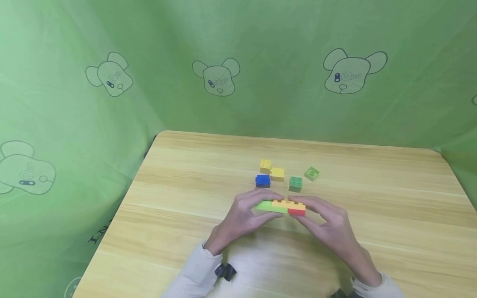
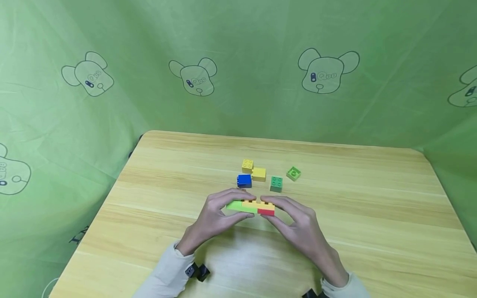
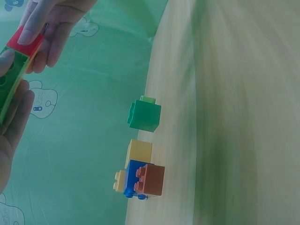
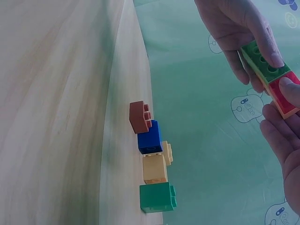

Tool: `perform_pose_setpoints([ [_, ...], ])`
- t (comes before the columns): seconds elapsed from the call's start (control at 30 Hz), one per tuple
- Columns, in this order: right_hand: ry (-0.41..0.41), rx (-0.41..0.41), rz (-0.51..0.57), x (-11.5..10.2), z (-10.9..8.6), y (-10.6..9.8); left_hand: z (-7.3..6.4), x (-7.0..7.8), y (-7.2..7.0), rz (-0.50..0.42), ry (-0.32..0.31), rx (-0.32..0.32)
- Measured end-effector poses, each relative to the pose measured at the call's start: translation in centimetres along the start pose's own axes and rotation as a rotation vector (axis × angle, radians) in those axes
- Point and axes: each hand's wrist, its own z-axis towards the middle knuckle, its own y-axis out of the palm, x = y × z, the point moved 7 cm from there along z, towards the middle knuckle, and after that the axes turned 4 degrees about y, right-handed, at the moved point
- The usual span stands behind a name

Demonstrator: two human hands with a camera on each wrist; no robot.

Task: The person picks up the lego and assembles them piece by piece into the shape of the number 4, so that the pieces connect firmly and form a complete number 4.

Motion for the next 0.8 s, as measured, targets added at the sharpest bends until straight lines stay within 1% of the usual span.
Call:
perform_pose_setpoints([
  [0.13, 0.000, -0.001, 0.003, 0.04, -0.05, 0.11, -0.08, -0.03, 0.01, -0.003, 0.002, -0.012],
  [0.4, -0.016, 0.006, 0.024, 0.00, -0.12, 0.52, 0.05, -0.01, 0.16, 0.004, 0.020, 0.000],
  [0.8, -0.016, 0.000, 0.020, 0.13, -0.30, 0.87, -0.12, -0.15, 0.24, 0.006, 0.002, -0.002],
])
